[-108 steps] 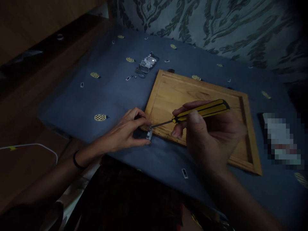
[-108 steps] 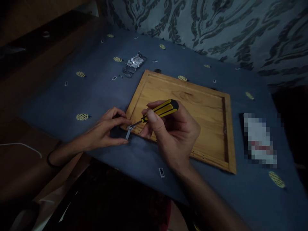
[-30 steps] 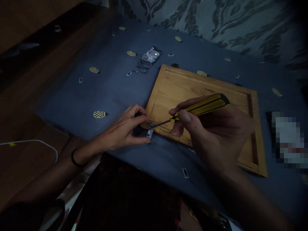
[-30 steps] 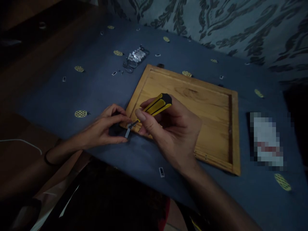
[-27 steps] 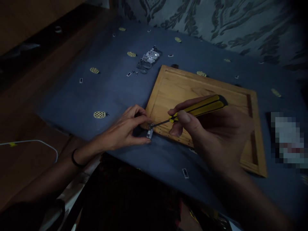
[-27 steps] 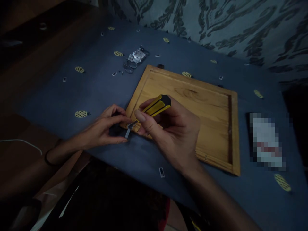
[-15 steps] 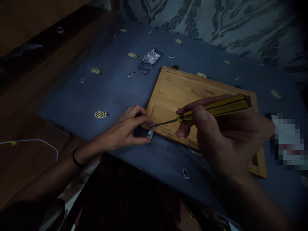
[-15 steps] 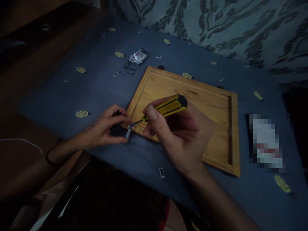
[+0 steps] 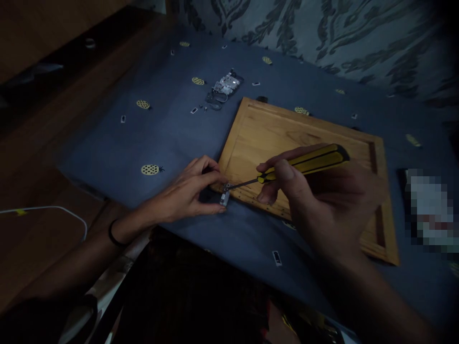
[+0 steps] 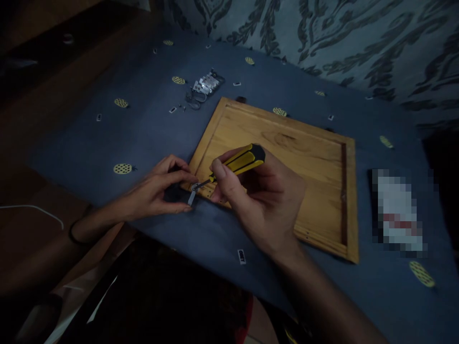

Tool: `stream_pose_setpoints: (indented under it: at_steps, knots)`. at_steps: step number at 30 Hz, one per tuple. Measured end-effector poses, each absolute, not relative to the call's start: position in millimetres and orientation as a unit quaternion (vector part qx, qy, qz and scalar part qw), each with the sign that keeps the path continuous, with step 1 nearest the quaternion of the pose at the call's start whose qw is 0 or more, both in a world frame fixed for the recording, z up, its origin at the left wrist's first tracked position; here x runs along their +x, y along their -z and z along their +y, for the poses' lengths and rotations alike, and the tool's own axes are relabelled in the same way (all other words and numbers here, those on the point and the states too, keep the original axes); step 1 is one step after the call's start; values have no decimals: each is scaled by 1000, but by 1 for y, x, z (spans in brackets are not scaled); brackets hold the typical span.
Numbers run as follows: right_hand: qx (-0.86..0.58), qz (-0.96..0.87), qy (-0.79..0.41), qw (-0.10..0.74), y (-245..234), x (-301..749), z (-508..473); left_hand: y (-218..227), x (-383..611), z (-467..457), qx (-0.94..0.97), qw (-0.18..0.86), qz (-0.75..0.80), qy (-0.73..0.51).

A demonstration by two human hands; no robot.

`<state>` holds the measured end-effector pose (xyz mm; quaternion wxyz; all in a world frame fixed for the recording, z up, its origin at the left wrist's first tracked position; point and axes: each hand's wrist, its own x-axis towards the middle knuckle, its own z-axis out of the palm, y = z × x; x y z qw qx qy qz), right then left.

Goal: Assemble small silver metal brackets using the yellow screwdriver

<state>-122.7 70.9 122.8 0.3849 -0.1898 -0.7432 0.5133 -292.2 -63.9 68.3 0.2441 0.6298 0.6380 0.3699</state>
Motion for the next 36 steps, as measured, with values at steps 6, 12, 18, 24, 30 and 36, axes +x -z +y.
stream_pose_setpoints:
  at_steps: [6, 12, 18, 24, 30, 36]
  knots:
    - [-194, -756, -507, 366, -128, -119, 69, -67, -292, -64, 625, 243, 639, -376]
    - [-198, -767, -500, 350, -134, -119, 69, -65, -292, -64, 628, 237, 641, -374]
    - [-188, -777, -501, 333, -136, -118, 70, -66, -291, -63, 629, 233, 645, -367]
    - [-180, -790, -496, 313, -137, -117, 71, -67, -292, -62, 630, 235, 646, -362]
    - [-171, -795, -506, 287, -142, -113, 71, -67, -292, -62, 633, 233, 641, -366]
    - [-189, -798, -466, 333, -137, -118, 73, -68, -292, -62, 633, 239, 643, -359]
